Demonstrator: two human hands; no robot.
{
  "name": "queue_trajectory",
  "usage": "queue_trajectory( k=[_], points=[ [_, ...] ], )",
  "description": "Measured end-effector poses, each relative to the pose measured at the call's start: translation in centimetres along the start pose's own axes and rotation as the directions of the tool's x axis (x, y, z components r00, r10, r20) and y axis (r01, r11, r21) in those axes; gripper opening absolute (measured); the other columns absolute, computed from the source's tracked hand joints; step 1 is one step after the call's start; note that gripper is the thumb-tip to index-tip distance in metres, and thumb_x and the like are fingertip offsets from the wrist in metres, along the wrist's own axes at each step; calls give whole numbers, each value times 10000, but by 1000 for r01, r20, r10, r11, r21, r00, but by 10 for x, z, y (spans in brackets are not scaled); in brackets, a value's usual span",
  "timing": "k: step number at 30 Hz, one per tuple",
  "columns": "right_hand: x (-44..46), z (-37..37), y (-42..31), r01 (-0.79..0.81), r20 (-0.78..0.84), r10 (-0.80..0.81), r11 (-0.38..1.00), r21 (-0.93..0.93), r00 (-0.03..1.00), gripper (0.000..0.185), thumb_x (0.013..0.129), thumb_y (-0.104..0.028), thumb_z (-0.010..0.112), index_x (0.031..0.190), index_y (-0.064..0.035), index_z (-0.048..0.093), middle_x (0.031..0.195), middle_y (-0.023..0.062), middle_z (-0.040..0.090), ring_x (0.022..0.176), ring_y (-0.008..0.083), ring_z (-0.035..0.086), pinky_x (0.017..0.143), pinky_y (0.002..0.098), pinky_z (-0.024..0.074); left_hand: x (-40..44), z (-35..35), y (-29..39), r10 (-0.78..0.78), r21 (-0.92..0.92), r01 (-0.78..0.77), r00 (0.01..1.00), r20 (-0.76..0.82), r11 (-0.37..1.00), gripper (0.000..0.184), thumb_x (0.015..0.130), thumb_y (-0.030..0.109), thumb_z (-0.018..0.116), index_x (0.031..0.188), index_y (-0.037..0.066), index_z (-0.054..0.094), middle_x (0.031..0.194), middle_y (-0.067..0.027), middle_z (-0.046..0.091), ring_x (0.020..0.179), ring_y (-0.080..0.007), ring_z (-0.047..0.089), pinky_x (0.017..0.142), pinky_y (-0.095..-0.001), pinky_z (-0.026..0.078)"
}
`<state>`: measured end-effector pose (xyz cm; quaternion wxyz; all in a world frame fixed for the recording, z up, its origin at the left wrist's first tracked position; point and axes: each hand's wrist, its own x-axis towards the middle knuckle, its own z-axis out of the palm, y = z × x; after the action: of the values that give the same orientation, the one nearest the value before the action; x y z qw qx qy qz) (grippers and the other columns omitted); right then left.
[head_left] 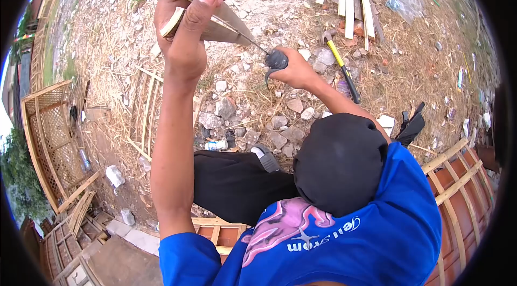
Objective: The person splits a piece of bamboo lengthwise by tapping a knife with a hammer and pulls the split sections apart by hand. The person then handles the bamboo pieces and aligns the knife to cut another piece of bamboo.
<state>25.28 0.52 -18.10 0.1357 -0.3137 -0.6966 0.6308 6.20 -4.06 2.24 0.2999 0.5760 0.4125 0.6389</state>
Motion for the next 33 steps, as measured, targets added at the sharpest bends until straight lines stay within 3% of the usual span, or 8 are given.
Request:
queue_trajectory(
  k=[5, 7, 14, 23, 27, 30, 31, 33],
  points=[
    [7, 8, -14, -15, -15, 15, 998, -53, 1000, 367, 722, -198, 776, 1029, -45, 645, 876, 98, 691, 792, 199, 651, 746, 345, 519, -1, -13, 4, -18, -8, 17, 990, -138, 1000, 215, 913, 183, 494, 1065, 38, 453, 929, -83, 493, 932, -202, 472, 942, -430, 400],
    [7, 14, -11, 2, -48, -7, 995, -97, 999, 377, 734, -250, 776, 1038, -62, 654, 893, 142, 713, 819, 279, 698, 761, 385, 532, -4, -11, 7, -24, 12, 26, 989, -149, 1000, 221, 897, 177, 496, 1065, 40, 453, 938, -90, 497, 939, -206, 472, 955, -434, 398],
    [8, 22, -4, 43, -96, -54, 993, -111, 994, 386, 738, -212, 765, 1058, -38, 637, 875, 174, 715, 810, 314, 711, 749, 390, 542, -11, -21, 6, -30, -68, 21, 990, -136, 997, 275, 856, 147, 476, 1100, 24, 450, 965, -126, 509, 959, -227, 484, 985, -462, 392],
    [11, 33, 6, 115, -127, -126, 990, -87, 984, 408, 742, -215, 793, 1061, -19, 629, 856, 155, 727, 796, 265, 723, 734, 381, 544, -18, -25, 6, -3, -113, -8, 995, -96, 994, 287, 865, 131, 474, 1127, 16, 463, 992, -125, 507, 988, -236, 493, 999, -455, 391],
    [17, 28, 7, 109, -84, -109, 994, -12, 990, 363, 746, -201, 790, 1017, -29, 622, 825, 90, 682, 757, 161, 647, 704, 315, 501, -16, -28, 5, -1, -147, -13, 995, -96, 989, 267, 934, 174, 469, 1144, 11, 492, 1000, -129, 543, 1005, -237, 510, 999, -445, 401],
    [12, 21, 16, 126, -44, -127, 992, -26, 991, 387, 740, -210, 806, 1024, -26, 617, 840, 80, 672, 776, 146, 629, 718, 308, 493, -16, -22, 3, 50, 38, -52, 997, 58, 998, 358, 1005, 263, 462, 1227, -16, 494, 1030, -157, 585, 1039, -253, 563, 991, -429, 435],
    [8, 21, 20, 107, -27, -107, 994, 12, 994, 444, 737, -227, 826, 1060, -20, 602, 871, 69, 671, 808, 132, 624, 744, 301, 495, -12, -16, 8, 36, 179, -56, 993, 115, 982, 509, 1035, 367, 453, 1337, -43, 455, 1131, -192, 616, 1102, -285, 611, 999, -421, 467],
    [1, 25, 23, 88, -104, -86, 996, 8, 991, 495, 735, -233, 834, 1107, -16, 589, 883, 61, 671, 819, 126, 621, 760, 301, 500, -11, 8, 16, 37, 273, -51, 998, 56, 961, 619, 1005, 428, 538, 1395, -45, 449, 1252, -211, 607, 1152, -312, 619, 1047, -442, 467]
  ],
)
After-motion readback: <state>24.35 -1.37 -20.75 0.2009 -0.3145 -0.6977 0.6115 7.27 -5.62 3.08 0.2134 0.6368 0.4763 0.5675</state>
